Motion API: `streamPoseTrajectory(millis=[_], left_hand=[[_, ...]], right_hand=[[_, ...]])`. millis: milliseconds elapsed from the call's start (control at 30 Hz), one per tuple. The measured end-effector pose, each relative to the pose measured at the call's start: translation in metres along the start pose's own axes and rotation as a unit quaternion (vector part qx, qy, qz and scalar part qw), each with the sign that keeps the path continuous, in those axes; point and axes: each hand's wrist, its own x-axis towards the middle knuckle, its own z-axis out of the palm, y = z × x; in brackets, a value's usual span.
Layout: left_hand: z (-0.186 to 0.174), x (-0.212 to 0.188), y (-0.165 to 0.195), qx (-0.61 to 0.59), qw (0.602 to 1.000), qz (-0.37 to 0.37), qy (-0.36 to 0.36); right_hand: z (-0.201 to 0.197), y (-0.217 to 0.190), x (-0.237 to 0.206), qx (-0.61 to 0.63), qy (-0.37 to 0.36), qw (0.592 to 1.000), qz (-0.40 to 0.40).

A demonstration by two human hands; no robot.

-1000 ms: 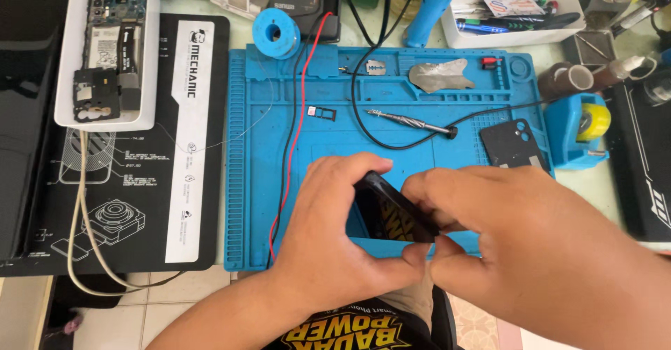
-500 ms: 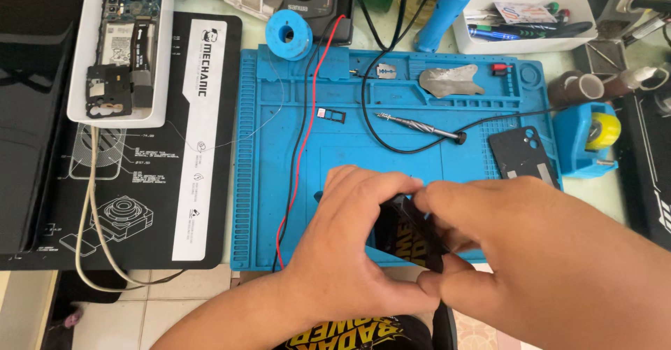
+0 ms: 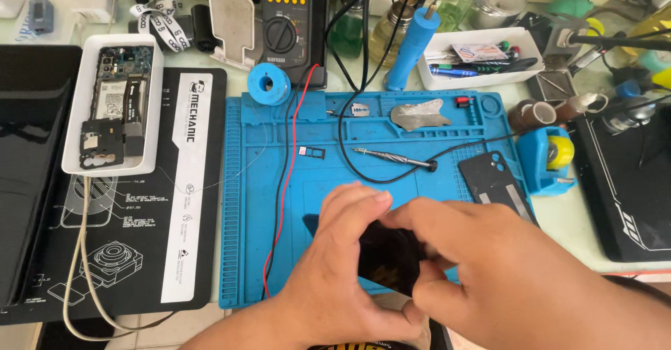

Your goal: The person uses a screwdriver to remove screws from the back of a disassembled smartphone, then uses tweezers to lift and reposition internal components. The person then places the back cover onto the phone and presses the edges to seat it.

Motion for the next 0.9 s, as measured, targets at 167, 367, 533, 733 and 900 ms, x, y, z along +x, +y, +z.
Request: streamPoseTrajectory(millis=[167,367,533,733,900], left_hand=[[-0.015,0.002,0.004,0.195,0.977,0.017,0.089],[-0.011,-0.019,-0.004,-0.356,0.832,-0.325,0.275],[0.0,-0.015,-0.012,-0.484,0.692,-0.425,0.326],[0.01,-0.011,-0.015,-0.401,0.759,-0.391,0.333],[0.015,-0.02,-0.027,-0.335,0.829,-0.318,0.315]], right_hand=[[0.011,0.011,-0.012,0.192,0.189,0.954,-0.13],[0.072,0.007,-0.001,0.316,0.386,0.842,-0.207],[0.119,0.001,0.023,0.032,0.461,0.855,-0.237],[0.125,0.009,0.018,0.0,0.466,0.859,-0.213],[0.126,0.017,0.016,0.022,0.412,0.884,-0.22]])
